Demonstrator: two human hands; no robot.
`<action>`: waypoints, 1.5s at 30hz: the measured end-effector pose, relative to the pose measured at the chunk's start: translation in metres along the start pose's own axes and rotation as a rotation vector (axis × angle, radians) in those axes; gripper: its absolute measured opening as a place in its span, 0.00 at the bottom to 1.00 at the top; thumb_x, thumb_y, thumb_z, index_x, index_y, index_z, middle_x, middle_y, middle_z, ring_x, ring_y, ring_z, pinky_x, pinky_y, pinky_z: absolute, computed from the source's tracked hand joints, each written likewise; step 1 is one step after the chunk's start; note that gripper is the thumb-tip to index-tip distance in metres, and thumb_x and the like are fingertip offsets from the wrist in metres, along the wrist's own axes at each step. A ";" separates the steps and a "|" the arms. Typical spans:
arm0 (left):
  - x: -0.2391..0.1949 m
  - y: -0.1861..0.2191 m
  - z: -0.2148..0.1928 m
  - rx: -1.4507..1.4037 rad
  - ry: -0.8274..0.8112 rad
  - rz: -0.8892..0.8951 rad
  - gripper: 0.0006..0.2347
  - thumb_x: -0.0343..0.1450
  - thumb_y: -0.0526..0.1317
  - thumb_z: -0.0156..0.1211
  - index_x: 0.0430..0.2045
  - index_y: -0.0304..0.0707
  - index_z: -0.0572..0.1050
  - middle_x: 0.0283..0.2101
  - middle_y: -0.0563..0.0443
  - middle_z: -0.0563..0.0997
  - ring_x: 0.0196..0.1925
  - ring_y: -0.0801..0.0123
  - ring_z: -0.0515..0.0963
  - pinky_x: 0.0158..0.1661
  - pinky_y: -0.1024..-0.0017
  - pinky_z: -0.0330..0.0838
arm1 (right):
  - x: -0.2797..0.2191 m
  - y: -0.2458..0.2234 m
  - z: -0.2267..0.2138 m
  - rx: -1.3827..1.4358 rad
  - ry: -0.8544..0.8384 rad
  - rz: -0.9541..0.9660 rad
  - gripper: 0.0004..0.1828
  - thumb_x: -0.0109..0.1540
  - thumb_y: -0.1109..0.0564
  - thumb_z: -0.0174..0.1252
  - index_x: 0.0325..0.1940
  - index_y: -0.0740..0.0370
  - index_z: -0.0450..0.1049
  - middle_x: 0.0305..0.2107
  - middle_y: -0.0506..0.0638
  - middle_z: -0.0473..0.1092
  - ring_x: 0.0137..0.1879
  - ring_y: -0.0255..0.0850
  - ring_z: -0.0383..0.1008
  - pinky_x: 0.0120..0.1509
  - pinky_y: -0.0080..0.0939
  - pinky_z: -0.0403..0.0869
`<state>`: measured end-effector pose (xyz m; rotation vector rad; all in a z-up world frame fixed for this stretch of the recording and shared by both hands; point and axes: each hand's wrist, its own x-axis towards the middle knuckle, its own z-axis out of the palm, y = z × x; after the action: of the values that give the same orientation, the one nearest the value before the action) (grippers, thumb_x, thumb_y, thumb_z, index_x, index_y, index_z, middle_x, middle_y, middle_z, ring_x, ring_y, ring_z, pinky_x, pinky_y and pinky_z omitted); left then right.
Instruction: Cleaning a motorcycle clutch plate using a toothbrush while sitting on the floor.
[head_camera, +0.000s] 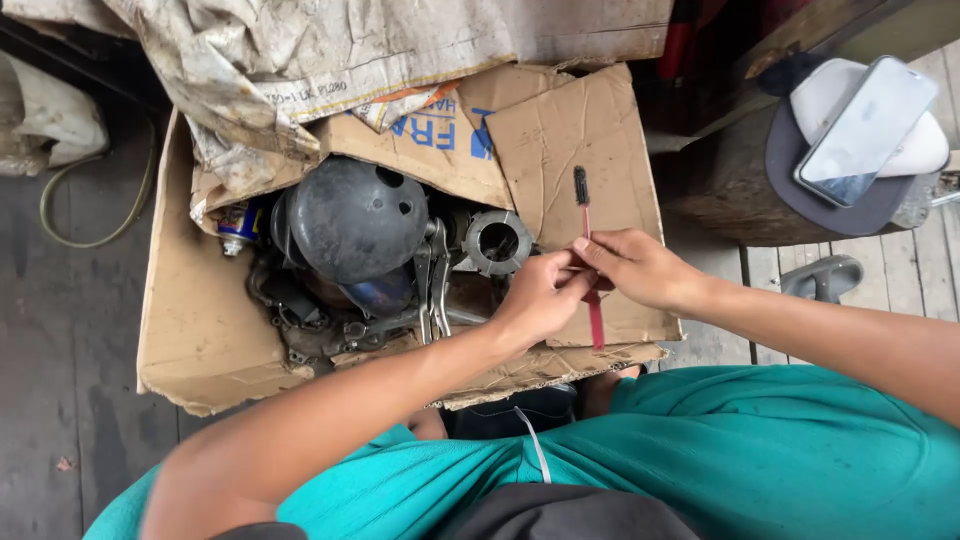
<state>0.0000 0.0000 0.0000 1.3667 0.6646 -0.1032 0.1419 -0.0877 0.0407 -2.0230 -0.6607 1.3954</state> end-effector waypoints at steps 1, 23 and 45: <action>0.001 -0.009 -0.001 -0.006 0.009 -0.004 0.11 0.73 0.46 0.60 0.47 0.50 0.81 0.38 0.55 0.88 0.41 0.70 0.86 0.44 0.70 0.79 | 0.001 -0.002 -0.003 -0.005 -0.011 0.000 0.24 0.73 0.46 0.46 0.37 0.60 0.82 0.25 0.54 0.80 0.36 0.40 0.81 0.44 0.39 0.78; 0.063 -0.149 -0.057 -0.064 0.692 -0.252 0.11 0.74 0.42 0.54 0.36 0.35 0.81 0.26 0.39 0.81 0.21 0.61 0.78 0.25 0.69 0.73 | 0.035 0.012 -0.043 -0.604 -0.069 0.038 0.21 0.68 0.41 0.45 0.45 0.51 0.81 0.32 0.52 0.80 0.43 0.50 0.80 0.54 0.49 0.75; -0.096 0.142 -0.128 -0.371 0.100 0.249 0.07 0.74 0.32 0.52 0.37 0.24 0.76 0.33 0.42 0.83 0.31 0.69 0.79 0.33 0.72 0.80 | -0.098 -0.129 -0.071 -0.160 0.104 -0.348 0.20 0.62 0.69 0.45 0.59 0.69 0.64 0.38 0.57 0.81 0.34 0.39 0.71 0.37 0.36 0.71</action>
<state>-0.0637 0.1221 0.1642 1.0893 0.5583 0.2771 0.1677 -0.0776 0.2153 -1.9665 -1.0487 1.0565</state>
